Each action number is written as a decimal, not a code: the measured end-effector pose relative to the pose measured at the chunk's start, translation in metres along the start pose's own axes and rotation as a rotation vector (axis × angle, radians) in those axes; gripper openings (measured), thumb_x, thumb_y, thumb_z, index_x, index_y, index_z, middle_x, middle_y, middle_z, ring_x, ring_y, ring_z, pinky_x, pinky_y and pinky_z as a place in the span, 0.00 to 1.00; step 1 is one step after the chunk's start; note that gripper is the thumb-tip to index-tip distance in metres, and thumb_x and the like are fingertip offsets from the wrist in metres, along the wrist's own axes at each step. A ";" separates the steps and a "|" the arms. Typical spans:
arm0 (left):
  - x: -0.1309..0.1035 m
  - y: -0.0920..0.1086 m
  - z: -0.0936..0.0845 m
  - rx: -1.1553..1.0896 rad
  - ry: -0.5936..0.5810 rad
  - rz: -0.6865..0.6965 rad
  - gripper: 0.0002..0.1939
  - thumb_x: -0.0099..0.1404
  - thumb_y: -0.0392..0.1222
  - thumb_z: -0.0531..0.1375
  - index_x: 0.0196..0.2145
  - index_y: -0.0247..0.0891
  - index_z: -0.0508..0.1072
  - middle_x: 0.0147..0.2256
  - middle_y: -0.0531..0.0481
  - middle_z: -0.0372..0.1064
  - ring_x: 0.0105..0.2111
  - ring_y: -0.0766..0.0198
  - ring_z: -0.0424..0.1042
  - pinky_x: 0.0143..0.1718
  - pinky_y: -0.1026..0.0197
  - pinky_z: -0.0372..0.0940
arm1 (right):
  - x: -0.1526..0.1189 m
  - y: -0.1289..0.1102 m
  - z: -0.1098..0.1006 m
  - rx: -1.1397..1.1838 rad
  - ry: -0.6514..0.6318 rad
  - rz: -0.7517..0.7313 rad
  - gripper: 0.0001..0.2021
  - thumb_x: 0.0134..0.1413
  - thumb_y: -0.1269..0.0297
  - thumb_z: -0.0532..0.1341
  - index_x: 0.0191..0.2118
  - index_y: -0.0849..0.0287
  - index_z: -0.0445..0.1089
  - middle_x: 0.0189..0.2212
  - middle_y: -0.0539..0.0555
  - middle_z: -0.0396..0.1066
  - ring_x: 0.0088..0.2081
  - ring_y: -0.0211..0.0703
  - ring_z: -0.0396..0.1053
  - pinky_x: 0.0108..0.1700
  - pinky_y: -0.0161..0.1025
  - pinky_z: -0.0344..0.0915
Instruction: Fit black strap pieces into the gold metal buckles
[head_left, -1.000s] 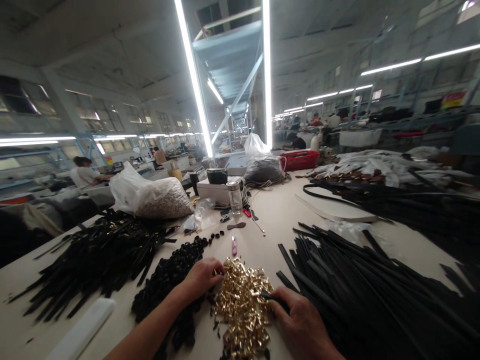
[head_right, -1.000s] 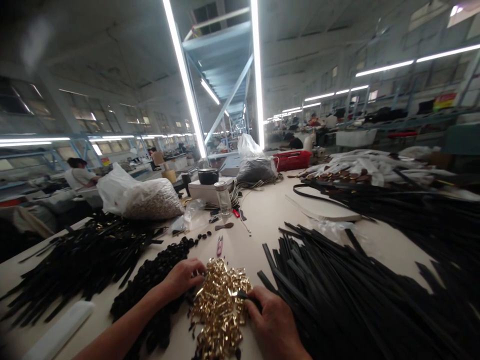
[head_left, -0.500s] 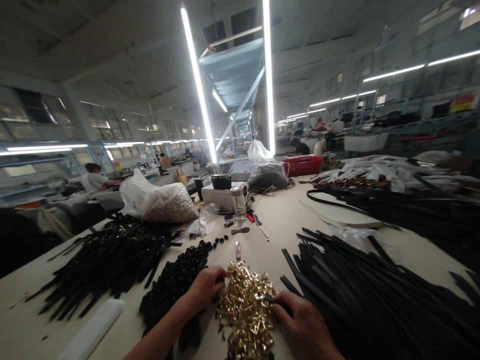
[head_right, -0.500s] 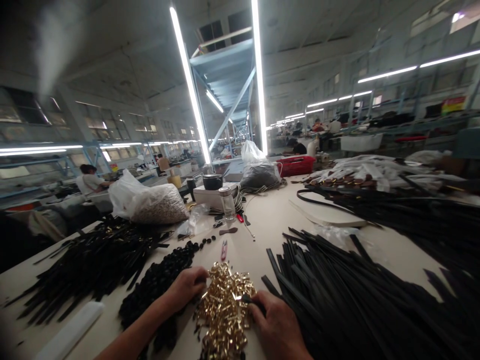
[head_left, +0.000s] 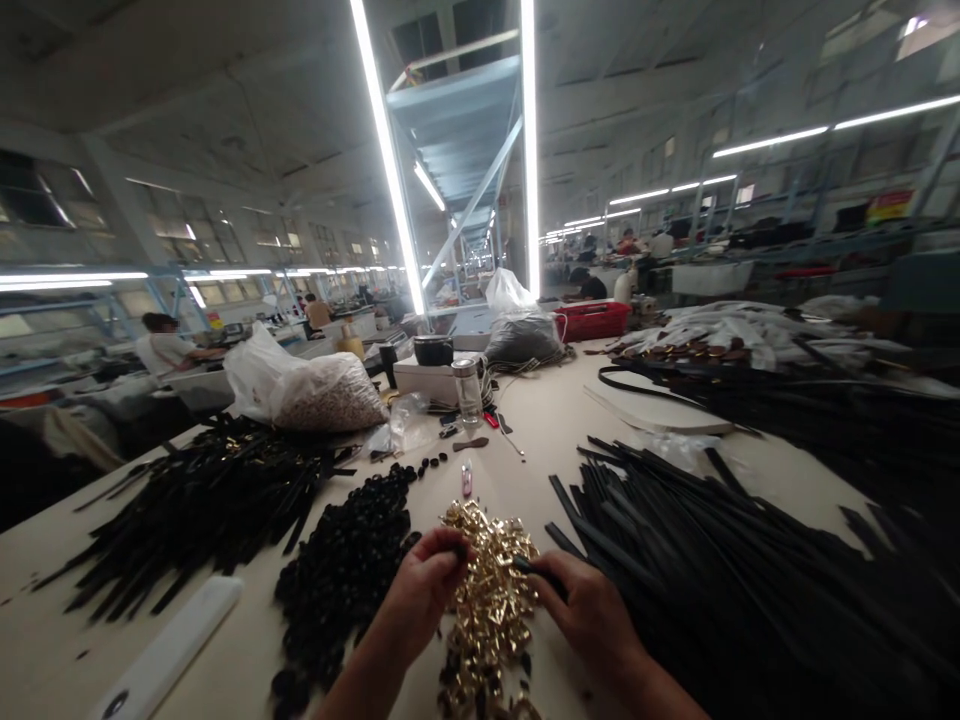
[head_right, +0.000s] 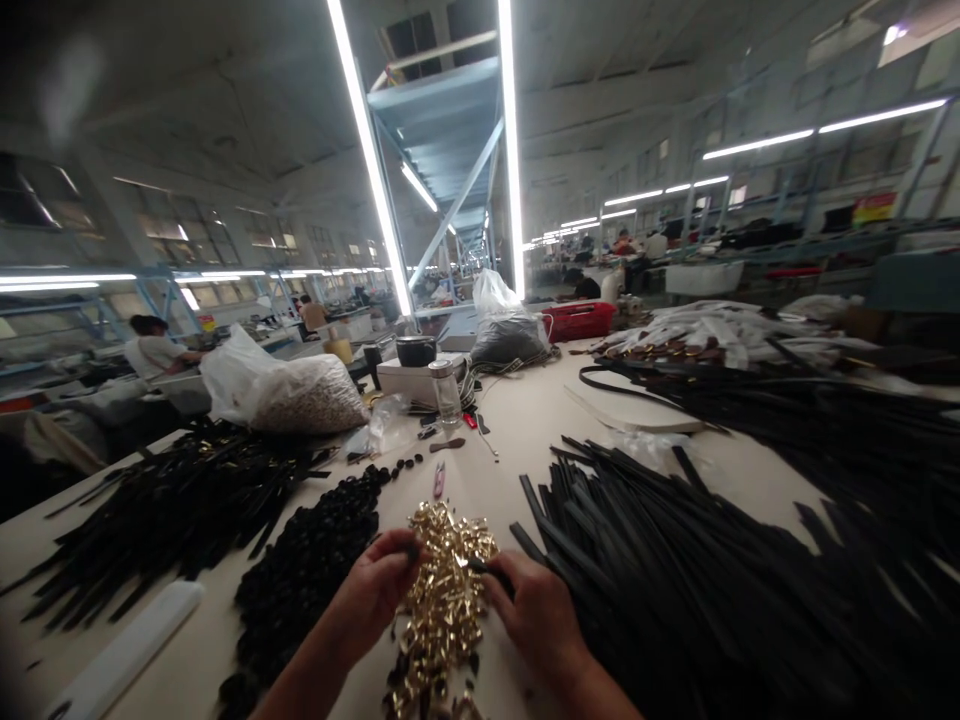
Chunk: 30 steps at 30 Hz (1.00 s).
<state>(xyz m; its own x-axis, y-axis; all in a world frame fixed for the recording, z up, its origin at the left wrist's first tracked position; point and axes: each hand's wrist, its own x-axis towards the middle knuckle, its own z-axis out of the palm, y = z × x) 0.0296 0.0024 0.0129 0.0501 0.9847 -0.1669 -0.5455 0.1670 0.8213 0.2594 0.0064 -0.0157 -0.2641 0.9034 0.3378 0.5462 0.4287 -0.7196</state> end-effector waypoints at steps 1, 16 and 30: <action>-0.001 -0.003 0.001 -0.015 -0.009 -0.012 0.15 0.45 0.32 0.70 0.33 0.36 0.76 0.34 0.48 0.75 0.34 0.66 0.74 0.40 0.68 0.69 | -0.002 -0.006 -0.001 -0.015 0.009 -0.032 0.10 0.61 0.60 0.55 0.38 0.55 0.72 0.35 0.53 0.73 0.37 0.45 0.71 0.41 0.37 0.64; -0.011 -0.019 0.006 0.007 0.035 -0.137 0.15 0.50 0.32 0.70 0.38 0.33 0.75 0.36 0.45 0.76 0.34 0.65 0.76 0.39 0.67 0.71 | -0.015 -0.042 -0.005 -0.027 0.058 -0.206 0.08 0.63 0.63 0.56 0.41 0.55 0.72 0.34 0.53 0.73 0.36 0.40 0.70 0.39 0.34 0.62; -0.020 -0.023 0.017 0.193 -0.021 -0.132 0.18 0.44 0.40 0.74 0.30 0.35 0.73 0.28 0.52 0.72 0.26 0.70 0.70 0.29 0.70 0.66 | -0.016 -0.039 0.001 -0.145 0.013 -0.202 0.10 0.65 0.61 0.54 0.39 0.55 0.73 0.31 0.51 0.71 0.33 0.38 0.70 0.35 0.33 0.57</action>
<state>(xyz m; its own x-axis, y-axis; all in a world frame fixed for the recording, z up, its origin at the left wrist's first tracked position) 0.0552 -0.0200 0.0066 0.1290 0.9540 -0.2705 -0.3629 0.2993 0.8824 0.2416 -0.0250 0.0058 -0.3701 0.7987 0.4745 0.5920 0.5964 -0.5421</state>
